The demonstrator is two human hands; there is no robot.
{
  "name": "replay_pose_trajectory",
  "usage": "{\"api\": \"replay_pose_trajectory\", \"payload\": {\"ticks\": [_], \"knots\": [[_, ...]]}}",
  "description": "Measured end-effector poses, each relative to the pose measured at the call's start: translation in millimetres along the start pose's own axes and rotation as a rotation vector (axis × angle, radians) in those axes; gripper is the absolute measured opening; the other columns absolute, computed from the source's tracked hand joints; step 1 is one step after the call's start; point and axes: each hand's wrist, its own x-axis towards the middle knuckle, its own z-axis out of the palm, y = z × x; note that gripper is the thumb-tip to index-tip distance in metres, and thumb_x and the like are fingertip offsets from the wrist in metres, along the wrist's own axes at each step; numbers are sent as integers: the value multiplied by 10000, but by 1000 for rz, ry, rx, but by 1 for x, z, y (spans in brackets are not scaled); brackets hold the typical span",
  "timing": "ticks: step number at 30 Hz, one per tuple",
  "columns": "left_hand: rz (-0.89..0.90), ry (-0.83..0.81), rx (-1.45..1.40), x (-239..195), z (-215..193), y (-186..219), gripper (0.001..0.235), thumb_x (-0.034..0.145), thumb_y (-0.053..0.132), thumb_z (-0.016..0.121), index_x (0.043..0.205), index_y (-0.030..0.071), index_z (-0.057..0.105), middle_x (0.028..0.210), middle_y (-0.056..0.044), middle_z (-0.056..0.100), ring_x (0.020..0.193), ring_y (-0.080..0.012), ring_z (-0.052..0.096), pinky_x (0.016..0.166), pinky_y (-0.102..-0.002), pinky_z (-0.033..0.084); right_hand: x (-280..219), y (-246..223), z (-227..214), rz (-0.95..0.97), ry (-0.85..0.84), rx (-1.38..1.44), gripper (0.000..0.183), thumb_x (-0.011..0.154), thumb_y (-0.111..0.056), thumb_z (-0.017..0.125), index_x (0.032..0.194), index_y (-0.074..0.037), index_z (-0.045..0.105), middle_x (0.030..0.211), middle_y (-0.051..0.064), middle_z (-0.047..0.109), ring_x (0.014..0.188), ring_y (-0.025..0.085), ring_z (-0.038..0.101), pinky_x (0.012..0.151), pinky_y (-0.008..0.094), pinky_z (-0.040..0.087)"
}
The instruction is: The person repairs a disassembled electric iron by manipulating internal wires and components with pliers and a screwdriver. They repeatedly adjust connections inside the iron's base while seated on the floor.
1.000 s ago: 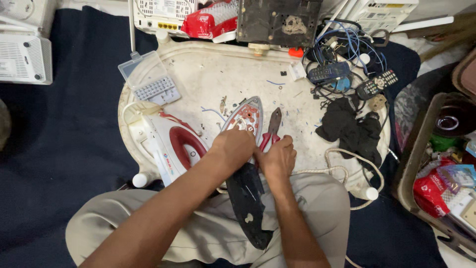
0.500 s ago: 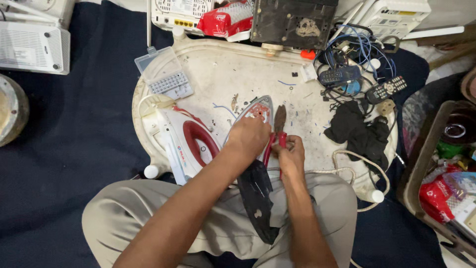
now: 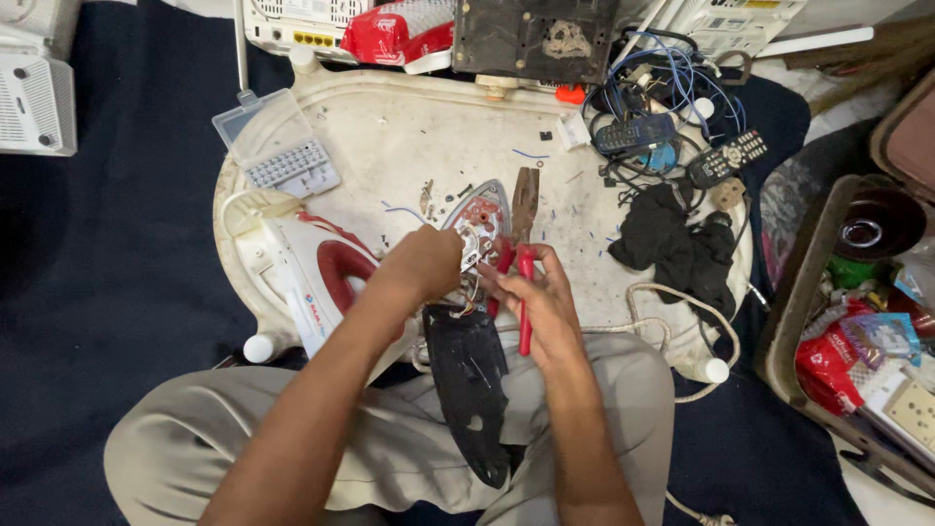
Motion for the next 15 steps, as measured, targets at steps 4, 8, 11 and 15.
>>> {"api": "replay_pose_trajectory", "payload": {"ticks": [4,8,11,15], "knots": [[1,226,-18,-7,21,10,143,856,84,645,930,0,735,914,-292,712,864,-443,728,767,-499,597,-6,-7,-1,-40,39,-43,356,897,115,562,1209,-25,465,1340,242,596,1139,380,667,1010,491,548],[18,308,17,-13,24,35,168,759,63,685,909,28,751,944,-269,704,888,-424,716,741,-474,598,-7,-16,-4,-35,84,68,385,862,69,550,1226,-47,500,1355,240,600,1138,392,686,1017,494,558],[9,307,58,-15,16,52,175,785,45,680,946,40,748,932,-256,716,892,-409,724,756,-468,602,-10,-24,-7,-20,141,90,365,890,1,573,1245,-53,507,1375,249,598,1135,383,677,1005,502,554],[-41,352,-43,-15,10,59,176,855,39,658,1023,19,706,901,-260,718,838,-428,725,719,-495,600,-15,-28,-12,-47,109,155,319,936,-65,598,1238,-82,499,1415,243,583,1154,370,658,1015,501,545]]}}
